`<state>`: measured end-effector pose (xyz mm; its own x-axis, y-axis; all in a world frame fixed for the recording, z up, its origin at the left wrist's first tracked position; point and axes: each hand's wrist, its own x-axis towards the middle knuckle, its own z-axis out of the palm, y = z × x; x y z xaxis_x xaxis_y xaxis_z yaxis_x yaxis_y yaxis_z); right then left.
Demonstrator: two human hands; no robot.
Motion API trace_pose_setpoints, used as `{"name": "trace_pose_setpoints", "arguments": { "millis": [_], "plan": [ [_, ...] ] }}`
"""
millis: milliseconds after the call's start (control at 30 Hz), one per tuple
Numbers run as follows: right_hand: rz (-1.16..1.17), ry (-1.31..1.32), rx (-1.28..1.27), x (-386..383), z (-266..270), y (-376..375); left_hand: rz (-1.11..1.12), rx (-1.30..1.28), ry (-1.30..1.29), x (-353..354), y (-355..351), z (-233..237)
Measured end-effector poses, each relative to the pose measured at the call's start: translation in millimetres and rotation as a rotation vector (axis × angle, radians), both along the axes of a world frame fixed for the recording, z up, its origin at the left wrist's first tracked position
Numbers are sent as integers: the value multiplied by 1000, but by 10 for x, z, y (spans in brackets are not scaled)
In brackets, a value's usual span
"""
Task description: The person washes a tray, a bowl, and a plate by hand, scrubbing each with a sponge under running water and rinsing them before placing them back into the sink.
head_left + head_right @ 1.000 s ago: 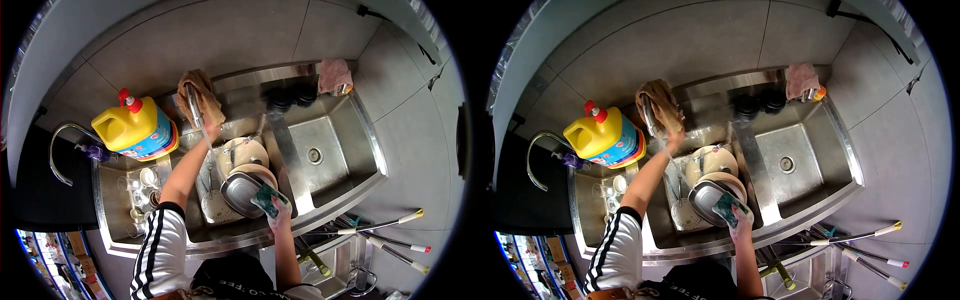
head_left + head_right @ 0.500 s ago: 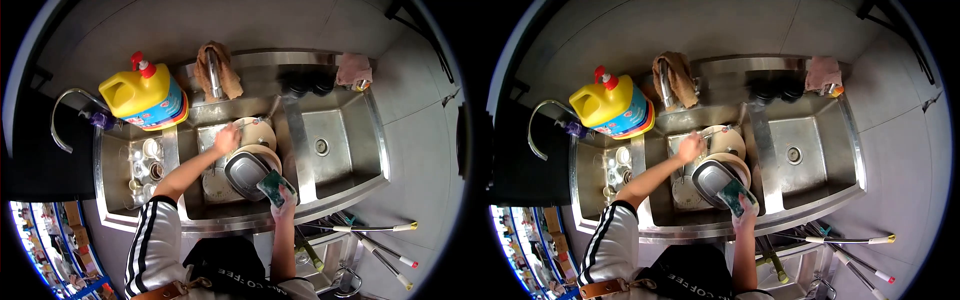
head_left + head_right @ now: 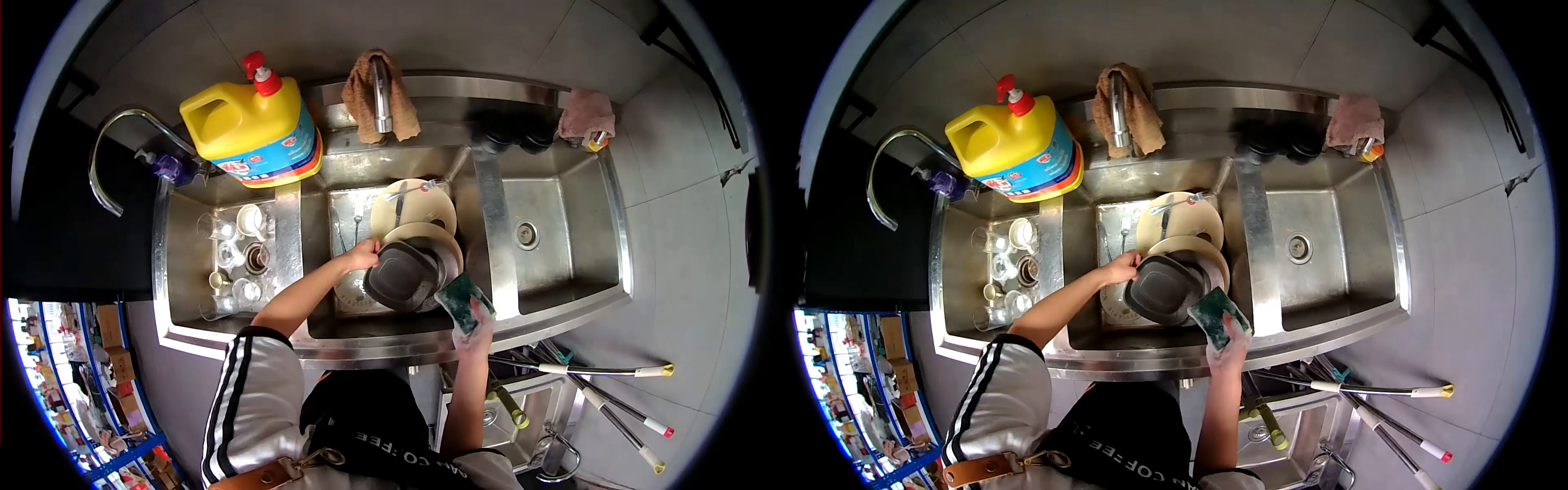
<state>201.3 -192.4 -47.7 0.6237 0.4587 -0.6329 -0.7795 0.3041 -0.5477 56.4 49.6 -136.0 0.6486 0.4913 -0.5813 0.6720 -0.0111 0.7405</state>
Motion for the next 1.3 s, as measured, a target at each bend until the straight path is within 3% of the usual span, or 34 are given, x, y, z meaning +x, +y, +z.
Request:
{"name": "trace_pose_setpoints", "arguments": {
  "millis": [33,100,167,233,267,300,367,433,533,567,633,667,700,733,767,833,867,900,967,1000,1100,1167,1200,1233,1300],
  "plan": [
    [7,3,0,-14,35,2,65,-160,22,-58,-29,139],
    [-30,18,42,-26,135,35,160,-192,-3,-291,-69,197],
    [18,-1,65,-34,142,77,409,-416,-84,-570,-88,347],
    [97,-243,-137,-67,121,149,579,-526,-35,-799,-186,527],
    [197,-426,-178,-106,181,216,613,-654,-217,-889,-252,625],
    [211,-427,-174,-126,175,284,720,-653,-311,-881,-366,845],
    [299,-486,-77,-172,134,425,678,-376,-217,-911,-465,925],
    [328,-473,-54,-271,179,529,602,84,19,-863,-586,964],
    [476,-533,-55,-384,183,620,553,153,152,-849,-622,1250],
    [508,-533,-42,-413,128,622,607,235,62,-925,-672,983],
    [506,-700,5,-520,60,674,657,-78,-232,-1069,-662,1210],
    [484,-670,1,-602,93,712,670,-78,-231,-1138,-693,1251],
    [490,-672,-1,-672,121,786,755,-242,-383,-1193,-739,1273],
    [584,-1129,-117,-723,148,851,833,-413,-536,-1228,-801,1272],
    [665,-1587,-240,-788,179,908,833,-422,-536,-1257,-867,1263],
    [706,-1962,-48,-958,273,1101,937,-658,-742,-1296,-939,1276],
    [715,-1935,-28,-1085,258,1191,951,-680,-781,-1302,-975,1267],
    [746,-2053,-142,-1169,449,1230,947,-679,-784,-1295,-992,1260],
    [635,-2422,15,-1252,316,1278,904,-520,-779,-1270,-1027,1217],
    [765,-2226,-19,-1356,-60,1247,878,-508,-767,-1275,-1017,1053],
    [730,-2212,-71,-1470,470,1248,958,-536,-892,-1235,-1072,1279],
    [1341,-1257,-440,-1170,110,1360,903,-556,-836,-1261,-1135,1234],
    [1394,-1833,-575,-1038,133,1498,851,-571,-776,-1265,-1162,1200],
    [1382,-1828,-580,-1114,132,1453,839,-569,-772,-1272,-1145,1146],
    [653,-2227,41,-1356,207,1343,932,-572,-783,-1250,-1050,1028]
  ]
}}
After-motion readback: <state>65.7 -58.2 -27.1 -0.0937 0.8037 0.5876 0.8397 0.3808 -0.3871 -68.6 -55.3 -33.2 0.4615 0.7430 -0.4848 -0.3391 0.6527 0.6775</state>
